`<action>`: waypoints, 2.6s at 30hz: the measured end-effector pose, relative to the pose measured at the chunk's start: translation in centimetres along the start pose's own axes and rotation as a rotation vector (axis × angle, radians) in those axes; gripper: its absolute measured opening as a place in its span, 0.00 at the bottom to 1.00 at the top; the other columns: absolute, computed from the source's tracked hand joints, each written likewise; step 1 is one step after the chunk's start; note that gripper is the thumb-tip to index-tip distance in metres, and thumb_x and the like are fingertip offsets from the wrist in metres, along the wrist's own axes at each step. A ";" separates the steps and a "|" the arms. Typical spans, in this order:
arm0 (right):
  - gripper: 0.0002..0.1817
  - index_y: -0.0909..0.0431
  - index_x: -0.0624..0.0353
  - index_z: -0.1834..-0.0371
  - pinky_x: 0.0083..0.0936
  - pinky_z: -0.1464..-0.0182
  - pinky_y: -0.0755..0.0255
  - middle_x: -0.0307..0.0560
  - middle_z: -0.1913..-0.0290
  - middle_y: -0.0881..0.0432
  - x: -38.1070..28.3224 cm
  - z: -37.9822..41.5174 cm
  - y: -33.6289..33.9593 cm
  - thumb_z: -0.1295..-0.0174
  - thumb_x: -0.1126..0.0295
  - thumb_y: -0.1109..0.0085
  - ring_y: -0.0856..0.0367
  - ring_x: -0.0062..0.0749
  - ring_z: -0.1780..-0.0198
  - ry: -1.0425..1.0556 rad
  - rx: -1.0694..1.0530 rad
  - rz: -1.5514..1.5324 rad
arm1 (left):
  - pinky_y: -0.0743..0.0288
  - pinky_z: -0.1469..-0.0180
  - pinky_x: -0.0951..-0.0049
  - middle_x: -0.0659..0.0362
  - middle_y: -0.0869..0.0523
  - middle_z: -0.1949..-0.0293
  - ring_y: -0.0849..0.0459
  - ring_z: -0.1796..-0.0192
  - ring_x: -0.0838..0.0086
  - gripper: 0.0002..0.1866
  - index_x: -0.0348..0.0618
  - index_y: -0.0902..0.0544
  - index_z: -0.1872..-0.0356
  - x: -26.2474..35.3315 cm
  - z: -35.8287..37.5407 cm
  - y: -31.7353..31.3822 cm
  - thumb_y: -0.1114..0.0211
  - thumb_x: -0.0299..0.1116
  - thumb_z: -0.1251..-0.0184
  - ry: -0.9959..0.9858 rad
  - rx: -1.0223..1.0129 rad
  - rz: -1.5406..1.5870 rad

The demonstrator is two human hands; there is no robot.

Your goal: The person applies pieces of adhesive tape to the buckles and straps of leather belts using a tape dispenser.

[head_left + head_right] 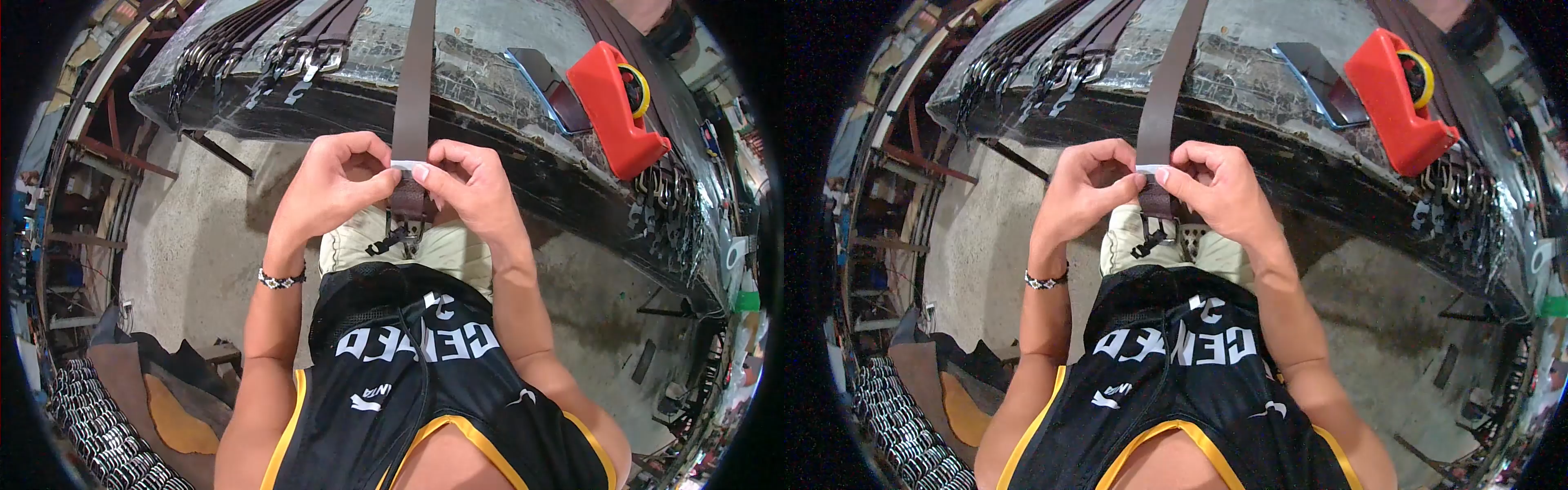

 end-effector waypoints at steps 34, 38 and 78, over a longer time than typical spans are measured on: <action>0.09 0.17 0.62 0.67 0.13 0.75 0.47 0.22 0.74 0.27 -0.4 0.0 0.0 0.32 0.69 0.31 0.38 0.04 0.75 0.033 0.024 0.019 | 0.30 0.65 0.83 0.67 0.16 0.68 0.22 0.65 0.88 0.08 0.34 0.16 0.62 -0.3 0.9 -0.1 0.33 0.30 0.25 -0.068 0.102 -0.009; 0.09 0.17 0.62 0.67 0.13 0.75 0.46 0.24 0.74 0.26 -0.4 -0.1 0.0 0.32 0.69 0.31 0.36 0.04 0.74 0.025 0.030 0.015 | 0.30 0.67 0.83 0.68 0.17 0.69 0.23 0.67 0.89 0.10 0.34 0.16 0.63 -0.9 0.6 -0.4 0.34 0.32 0.23 -0.065 0.101 0.057; 0.12 0.17 0.66 0.65 0.17 0.72 0.30 0.35 0.76 0.20 0.3 -0.1 -1.0 0.27 0.67 0.36 0.25 0.14 0.76 0.035 -0.111 -0.239 | 0.22 0.48 0.73 0.63 0.17 0.58 0.16 0.53 0.77 0.08 0.47 0.24 0.55 -4.3 1.6 -2.4 0.40 0.38 0.19 -0.070 0.171 0.700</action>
Point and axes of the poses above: each hand's wrist, its own z-axis away from the middle knuckle, its own y-axis out of the back of the hand, x = y × z, the point moved 10 cm from there along -z, towards the middle knuckle
